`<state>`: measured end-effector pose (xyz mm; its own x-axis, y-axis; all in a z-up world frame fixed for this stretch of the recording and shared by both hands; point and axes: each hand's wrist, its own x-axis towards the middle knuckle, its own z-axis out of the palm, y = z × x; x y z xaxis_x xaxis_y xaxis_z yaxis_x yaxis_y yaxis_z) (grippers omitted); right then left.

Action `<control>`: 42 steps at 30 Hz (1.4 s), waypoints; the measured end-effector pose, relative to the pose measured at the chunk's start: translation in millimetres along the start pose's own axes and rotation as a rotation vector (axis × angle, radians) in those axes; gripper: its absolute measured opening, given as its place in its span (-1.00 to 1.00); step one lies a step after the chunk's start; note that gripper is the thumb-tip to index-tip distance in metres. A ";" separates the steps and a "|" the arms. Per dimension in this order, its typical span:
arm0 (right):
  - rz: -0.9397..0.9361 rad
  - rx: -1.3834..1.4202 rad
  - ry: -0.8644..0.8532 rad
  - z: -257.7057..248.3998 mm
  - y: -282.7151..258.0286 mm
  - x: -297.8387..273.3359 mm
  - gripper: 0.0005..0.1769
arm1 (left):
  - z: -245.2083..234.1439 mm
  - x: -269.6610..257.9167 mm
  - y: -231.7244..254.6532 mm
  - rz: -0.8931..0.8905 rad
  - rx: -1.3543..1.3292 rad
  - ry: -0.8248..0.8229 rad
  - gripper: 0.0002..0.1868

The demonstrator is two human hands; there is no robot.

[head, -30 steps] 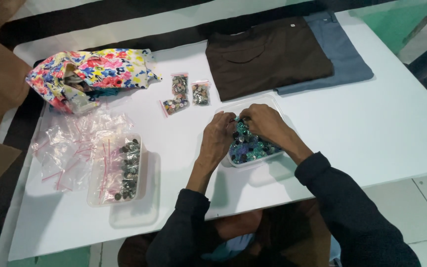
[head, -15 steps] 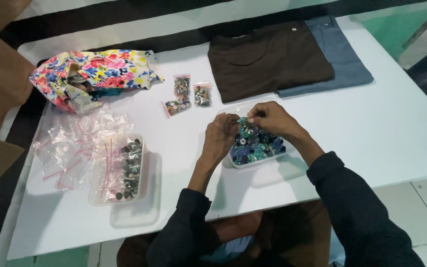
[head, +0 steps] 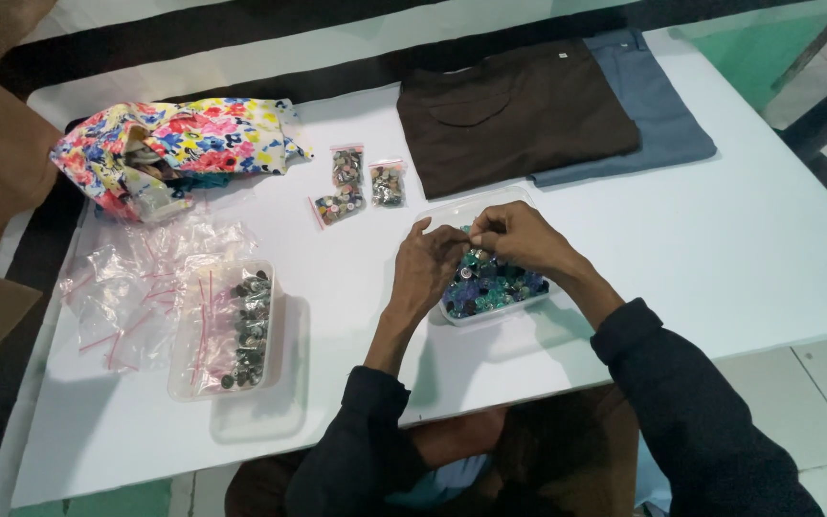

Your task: Sorting and bagging small buttons or fasteners at a workstation

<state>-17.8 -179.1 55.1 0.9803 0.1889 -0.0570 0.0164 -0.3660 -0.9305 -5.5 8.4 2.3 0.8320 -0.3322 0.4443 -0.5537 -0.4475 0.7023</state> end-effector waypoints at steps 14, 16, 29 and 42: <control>-0.305 -0.358 0.106 38.3 -59.4 -2.8 -0.85 | -69.0 -10.3 22.7 -0.064 -0.426 0.167 -0.83; -0.351 -0.406 0.093 54.8 -65.9 0.6 -0.89 | -81.3 -20.6 12.0 -0.090 -0.509 0.172 -0.84; -0.192 -0.969 -0.271 156.1 -48.3 58.6 -0.92 | -115.9 -87.1 -53.6 -0.362 -0.003 0.119 -0.87; -0.111 -0.916 -0.333 166.6 -32.7 65.0 -0.81 | -109.9 -87.8 -68.1 -0.195 0.218 0.034 -0.80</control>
<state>12.6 -3.0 21.5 0.8609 0.4604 -0.2163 0.3888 -0.8698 -0.3037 -37.0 159.2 -23.4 0.9219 -0.1963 0.3340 -0.3750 -0.6688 0.6420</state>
